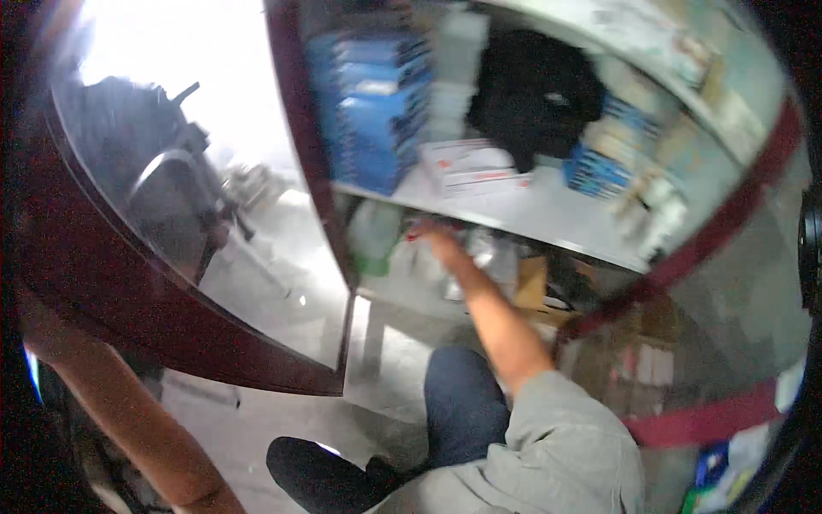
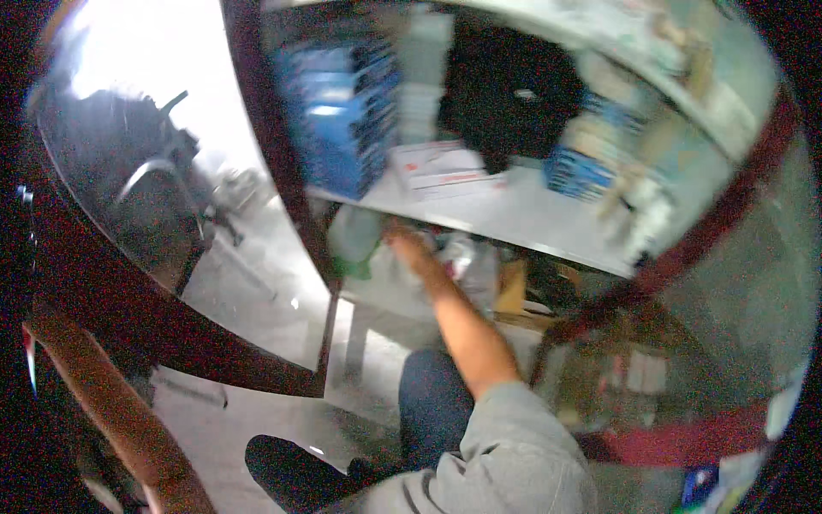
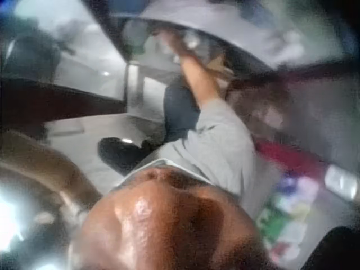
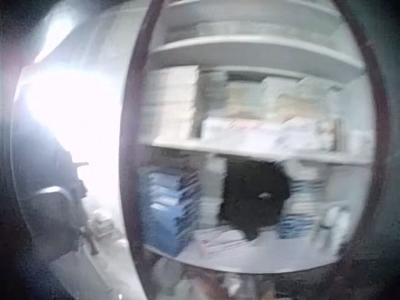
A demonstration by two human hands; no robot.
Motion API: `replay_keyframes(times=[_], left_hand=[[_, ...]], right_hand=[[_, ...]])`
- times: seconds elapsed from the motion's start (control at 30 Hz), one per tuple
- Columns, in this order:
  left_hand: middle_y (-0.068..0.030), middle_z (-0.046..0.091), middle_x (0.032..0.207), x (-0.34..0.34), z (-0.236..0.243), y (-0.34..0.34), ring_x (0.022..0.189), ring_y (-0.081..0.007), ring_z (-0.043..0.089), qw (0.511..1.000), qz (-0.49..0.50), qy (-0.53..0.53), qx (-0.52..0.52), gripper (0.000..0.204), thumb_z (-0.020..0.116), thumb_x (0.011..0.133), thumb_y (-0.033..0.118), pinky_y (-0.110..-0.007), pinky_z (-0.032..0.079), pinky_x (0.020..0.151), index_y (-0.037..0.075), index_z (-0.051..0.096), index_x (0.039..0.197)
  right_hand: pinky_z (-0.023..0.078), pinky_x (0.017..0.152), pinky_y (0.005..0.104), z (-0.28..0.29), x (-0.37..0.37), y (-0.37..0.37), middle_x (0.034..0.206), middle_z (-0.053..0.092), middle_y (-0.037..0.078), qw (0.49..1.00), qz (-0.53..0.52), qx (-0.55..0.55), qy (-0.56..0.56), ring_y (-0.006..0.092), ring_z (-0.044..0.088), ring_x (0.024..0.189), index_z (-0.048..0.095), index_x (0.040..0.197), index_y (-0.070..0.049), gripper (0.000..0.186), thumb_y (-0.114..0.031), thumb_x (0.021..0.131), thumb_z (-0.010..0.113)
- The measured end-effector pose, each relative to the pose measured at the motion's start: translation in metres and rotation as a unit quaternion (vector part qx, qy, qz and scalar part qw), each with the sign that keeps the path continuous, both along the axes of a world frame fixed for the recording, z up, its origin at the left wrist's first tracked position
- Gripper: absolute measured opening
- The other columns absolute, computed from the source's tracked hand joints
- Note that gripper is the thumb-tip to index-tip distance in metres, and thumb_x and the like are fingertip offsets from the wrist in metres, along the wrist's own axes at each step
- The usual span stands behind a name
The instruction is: The person retrieves a plastic container from a cabinet, scoops powder from the container to fill a bottle at the workbench, and returns the container to the cabinet. The person then sits at the workbench and handles the bottle using a hand tool.
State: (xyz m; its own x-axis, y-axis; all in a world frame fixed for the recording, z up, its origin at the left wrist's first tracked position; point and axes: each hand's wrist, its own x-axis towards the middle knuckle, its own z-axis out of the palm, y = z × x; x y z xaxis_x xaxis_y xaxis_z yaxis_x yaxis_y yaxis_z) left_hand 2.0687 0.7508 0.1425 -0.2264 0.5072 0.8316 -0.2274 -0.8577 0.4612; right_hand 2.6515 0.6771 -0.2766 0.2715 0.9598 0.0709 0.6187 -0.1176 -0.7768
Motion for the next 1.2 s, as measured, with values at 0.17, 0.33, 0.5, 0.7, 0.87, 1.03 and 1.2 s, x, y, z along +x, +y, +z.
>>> replay_keyframes(times=[0.17, 0.33, 0.5, 0.7, 0.87, 1.03, 1.2], left_hand=[[-0.0139, 0.056, 0.125, 0.059, 0.008, -0.101, 0.101, -0.0236, 0.057, 0.989, -0.011, 0.033, -0.141, 0.076, 0.057, 0.078, 0.019, -0.038, 0.047, 0.092, -0.001, 0.037, 0.149], [-0.0117, 0.039, 0.140, 0.138, 0.032, -0.175, 0.113, -0.0235, 0.048, 0.925, -0.213, 0.231, -0.212, 0.097, 0.070, 0.080, -0.002, -0.039, 0.039, 0.100, 0.000, 0.010, 0.155], [-0.0160, 0.040, 0.103, 0.233, 0.061, -0.167, 0.095, -0.0317, 0.042, 0.899, -0.140, 0.414, 0.017, 0.058, 0.077, 0.070, 0.010, -0.042, 0.039, 0.089, 0.001, 0.043, 0.117], [-0.0198, 0.045, 0.109, 0.335, 0.079, -0.130, 0.099, -0.0376, 0.046, 0.848, -0.275, 0.453, -0.024, 0.063, 0.075, 0.069, 0.009, -0.047, 0.041, 0.086, 0.002, 0.042, 0.123], [-0.0243, 0.048, 0.121, 0.398, 0.059, -0.097, 0.115, -0.0441, 0.044, 0.836, -0.305, 0.454, -0.045, 0.071, 0.075, 0.069, 0.013, -0.052, 0.036, 0.099, 0.007, 0.039, 0.130], [-0.0236, 0.048, 0.123, 0.409, 0.054, -0.094, 0.118, -0.0446, 0.046, 0.845, -0.252, 0.464, -0.088, 0.072, 0.076, 0.071, 0.014, -0.053, 0.038, 0.100, 0.005, 0.040, 0.133], [-0.0138, 0.050, 0.121, 0.331, 0.109, -0.143, 0.117, -0.0252, 0.049, 0.755, -0.420, 0.448, -0.230, 0.076, 0.067, 0.092, 0.017, -0.038, 0.051, 0.092, 0.023, 0.025, 0.156]], right_hand=[[0.039, 0.108, 0.0456, 0.081, -0.241, -0.205, 0.135, 0.056, 0.026, 0.963, -0.233, -0.011, 0.134, 0.0374, 0.051, 0.129, 0.046, 0.139, 0.002, 0.062, -0.044, 0.097, 0.053], [0.037, 0.110, 0.0447, 0.179, -0.283, -0.405, 0.142, 0.050, 0.026, 0.838, -0.307, -0.418, 0.170, 0.0413, 0.046, 0.134, 0.046, 0.144, -0.002, 0.082, -0.064, 0.091, 0.054], [0.047, 0.098, 0.0464, 0.173, -0.261, -0.542, 0.128, 0.058, 0.027, 0.702, -0.638, -0.301, 0.098, 0.0402, 0.060, 0.113, 0.047, 0.137, 0.005, 0.085, -0.052, 0.079, 0.072], [0.047, 0.093, 0.0463, 0.277, -0.251, -0.544, 0.118, 0.066, 0.021, 0.783, -0.576, -0.144, 0.184, 0.0370, 0.062, 0.111, 0.062, 0.119, 0.000, 0.052, -0.039, 0.085, 0.072], [0.049, 0.090, 0.0464, 0.318, -0.254, -0.459, 0.115, 0.067, 0.019, 0.877, -0.384, -0.281, 0.072, 0.0381, 0.063, 0.108, 0.064, 0.120, -0.008, 0.057, -0.056, 0.088, 0.061], [0.050, 0.092, 0.0473, 0.306, -0.216, -0.363, 0.113, 0.068, 0.020, 0.881, -0.218, -0.416, 0.059, 0.0413, 0.065, 0.104, 0.061, 0.126, -0.012, 0.065, -0.065, 0.089, 0.053], [0.049, 0.087, 0.0529, 0.331, -0.200, -0.278, 0.104, 0.068, 0.025, 0.915, -0.264, -0.306, -0.017, 0.0433, 0.065, 0.096, 0.069, 0.101, -0.004, 0.056, -0.053, 0.096, 0.043]])
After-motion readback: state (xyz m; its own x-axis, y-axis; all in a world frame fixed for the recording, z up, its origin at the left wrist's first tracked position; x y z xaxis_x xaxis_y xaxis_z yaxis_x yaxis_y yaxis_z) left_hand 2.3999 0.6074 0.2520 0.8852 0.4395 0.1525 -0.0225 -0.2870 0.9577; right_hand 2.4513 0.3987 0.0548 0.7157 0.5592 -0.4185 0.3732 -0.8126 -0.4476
